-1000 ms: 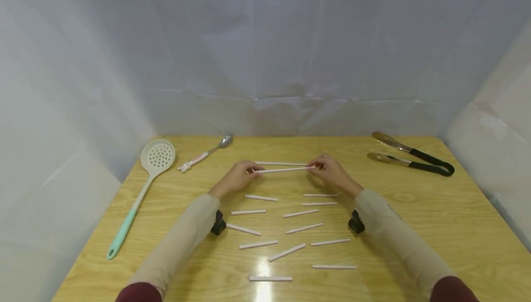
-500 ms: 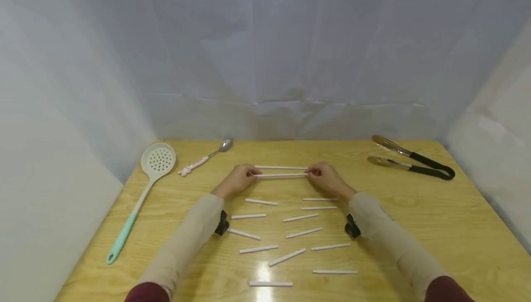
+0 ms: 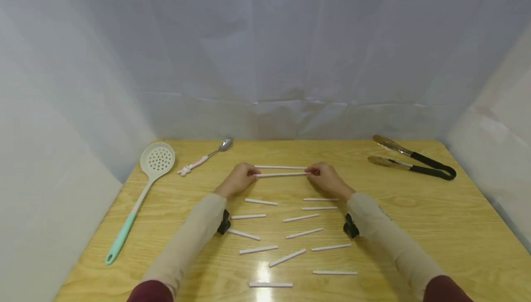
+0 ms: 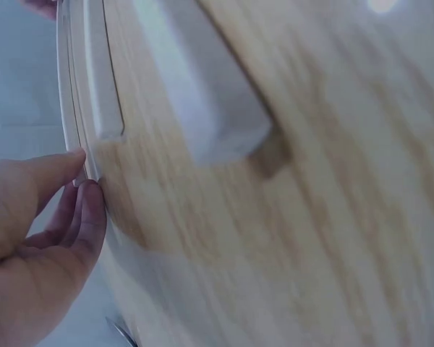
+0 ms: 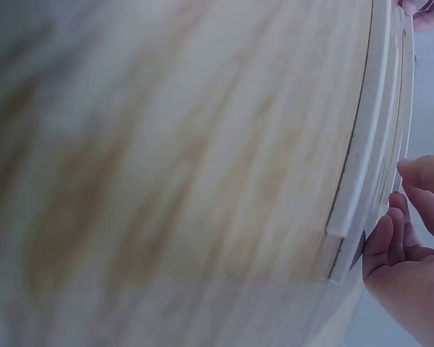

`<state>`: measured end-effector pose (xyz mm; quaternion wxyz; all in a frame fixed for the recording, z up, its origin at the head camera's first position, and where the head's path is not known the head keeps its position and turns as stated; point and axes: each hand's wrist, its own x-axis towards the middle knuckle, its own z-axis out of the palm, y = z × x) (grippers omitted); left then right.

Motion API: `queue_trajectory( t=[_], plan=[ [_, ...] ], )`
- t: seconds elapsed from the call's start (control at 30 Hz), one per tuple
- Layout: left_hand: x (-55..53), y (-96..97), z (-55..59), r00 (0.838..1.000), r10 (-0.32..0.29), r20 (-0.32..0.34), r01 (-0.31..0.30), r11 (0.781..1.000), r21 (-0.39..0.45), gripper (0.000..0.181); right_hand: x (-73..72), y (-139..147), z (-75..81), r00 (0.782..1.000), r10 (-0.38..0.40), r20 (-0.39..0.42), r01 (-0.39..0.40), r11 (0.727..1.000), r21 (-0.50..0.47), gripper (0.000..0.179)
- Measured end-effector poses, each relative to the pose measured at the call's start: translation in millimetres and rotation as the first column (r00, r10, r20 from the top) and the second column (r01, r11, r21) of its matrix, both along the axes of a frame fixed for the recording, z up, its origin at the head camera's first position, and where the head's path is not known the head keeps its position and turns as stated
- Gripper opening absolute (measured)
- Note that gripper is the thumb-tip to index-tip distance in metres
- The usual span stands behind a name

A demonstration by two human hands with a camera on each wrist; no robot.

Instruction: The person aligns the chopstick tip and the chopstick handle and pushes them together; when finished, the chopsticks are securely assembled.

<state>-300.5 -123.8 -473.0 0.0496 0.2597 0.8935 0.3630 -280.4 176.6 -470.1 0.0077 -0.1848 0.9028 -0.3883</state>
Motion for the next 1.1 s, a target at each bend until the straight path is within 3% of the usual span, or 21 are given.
queue_trajectory(
  t=[0.17, 0.2, 0.47, 1.1],
  plan=[
    [0.1, 3.1, 2.5, 0.999, 0.031, 0.013, -0.031, 0.999, -0.021, 0.016, 0.0, 0, 0.8, 1.0, 0.01, 0.01, -0.01, 1.0, 0.002, 0.022],
    [8.0, 7.0, 13.6, 0.998, 0.058, 0.039, -0.056, 0.997, -0.051, 0.015, 0.3, 0, 1.4, 1.0, 0.013, 0.013, -0.013, 1.0, 0.003, 0.023],
    [18.1, 11.4, 25.3, 0.994, 0.095, 0.047, -0.089, 0.991, -0.103, 0.017, 0.2, 1, 1.7, 1.0, 0.019, 0.015, -0.019, 1.0, 0.018, 0.024],
    [17.1, 7.1, 27.6, 0.994, 0.081, 0.079, -0.071, 0.99, -0.124, 0.021, 1.0, 3, 3.0, 0.999, 0.048, 0.02, -0.049, 0.997, 0.056, 0.023]
  ],
)
